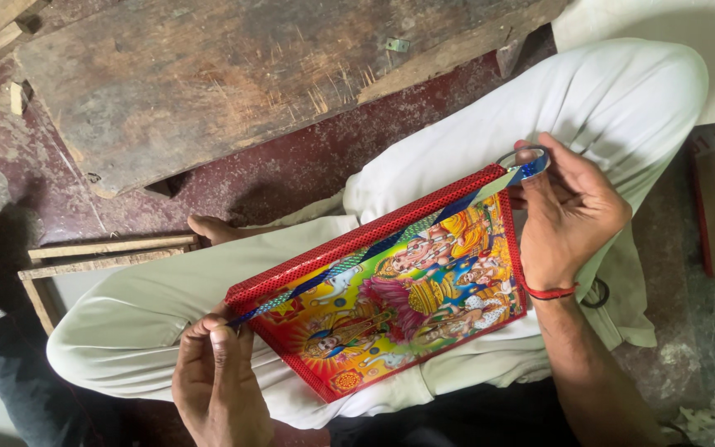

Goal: The person sits on the floor and applies decorative tape to the edges of a printed sheet featuring Hindu deities. They repeatedly unroll, press, and tear the tape along the borders, then place the finished sheet on a nearby wooden surface.

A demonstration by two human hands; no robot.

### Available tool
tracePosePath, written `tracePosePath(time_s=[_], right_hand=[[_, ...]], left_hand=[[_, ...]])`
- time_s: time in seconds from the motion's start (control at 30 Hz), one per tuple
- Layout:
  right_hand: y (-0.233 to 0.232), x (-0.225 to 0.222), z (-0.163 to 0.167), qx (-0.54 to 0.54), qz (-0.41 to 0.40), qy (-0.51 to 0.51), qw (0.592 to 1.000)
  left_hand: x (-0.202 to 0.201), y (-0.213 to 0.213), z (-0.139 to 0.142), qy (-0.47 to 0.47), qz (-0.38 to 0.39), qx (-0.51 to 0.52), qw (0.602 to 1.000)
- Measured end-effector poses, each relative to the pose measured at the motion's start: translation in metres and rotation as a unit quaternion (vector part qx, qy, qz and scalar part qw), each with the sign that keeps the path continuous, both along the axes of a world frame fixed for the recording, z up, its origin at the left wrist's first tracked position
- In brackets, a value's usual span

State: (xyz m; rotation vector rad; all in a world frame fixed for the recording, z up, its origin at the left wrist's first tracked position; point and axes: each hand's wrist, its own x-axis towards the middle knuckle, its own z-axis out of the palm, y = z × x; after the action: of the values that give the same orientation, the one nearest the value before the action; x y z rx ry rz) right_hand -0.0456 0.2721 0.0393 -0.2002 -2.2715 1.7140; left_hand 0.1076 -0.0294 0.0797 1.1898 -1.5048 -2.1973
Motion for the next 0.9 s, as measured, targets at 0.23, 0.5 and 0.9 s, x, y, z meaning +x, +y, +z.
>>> tracePosePath(time_s=[0.23, 0.5, 0.9], right_hand=[[0.003, -0.002, -0.005, 0.003, -0.010, 0.000, 1.000], [0.006, -0.001, -0.011, -0.005, -0.012, 0.009, 1.000], [0.008, 0.000, -0.014, 0.018, -0.015, 0.008, 1.000]], left_hand=[[-0.001, 0.001, 0.002, 0.007, 0.011, 0.008, 1.000], [-0.005, 0.002, 0.005, -0.018, 0.016, 0.000, 1.000], [-0.009, 0.003, 0.007, -0.022, 0.019, -0.003, 1.000]])
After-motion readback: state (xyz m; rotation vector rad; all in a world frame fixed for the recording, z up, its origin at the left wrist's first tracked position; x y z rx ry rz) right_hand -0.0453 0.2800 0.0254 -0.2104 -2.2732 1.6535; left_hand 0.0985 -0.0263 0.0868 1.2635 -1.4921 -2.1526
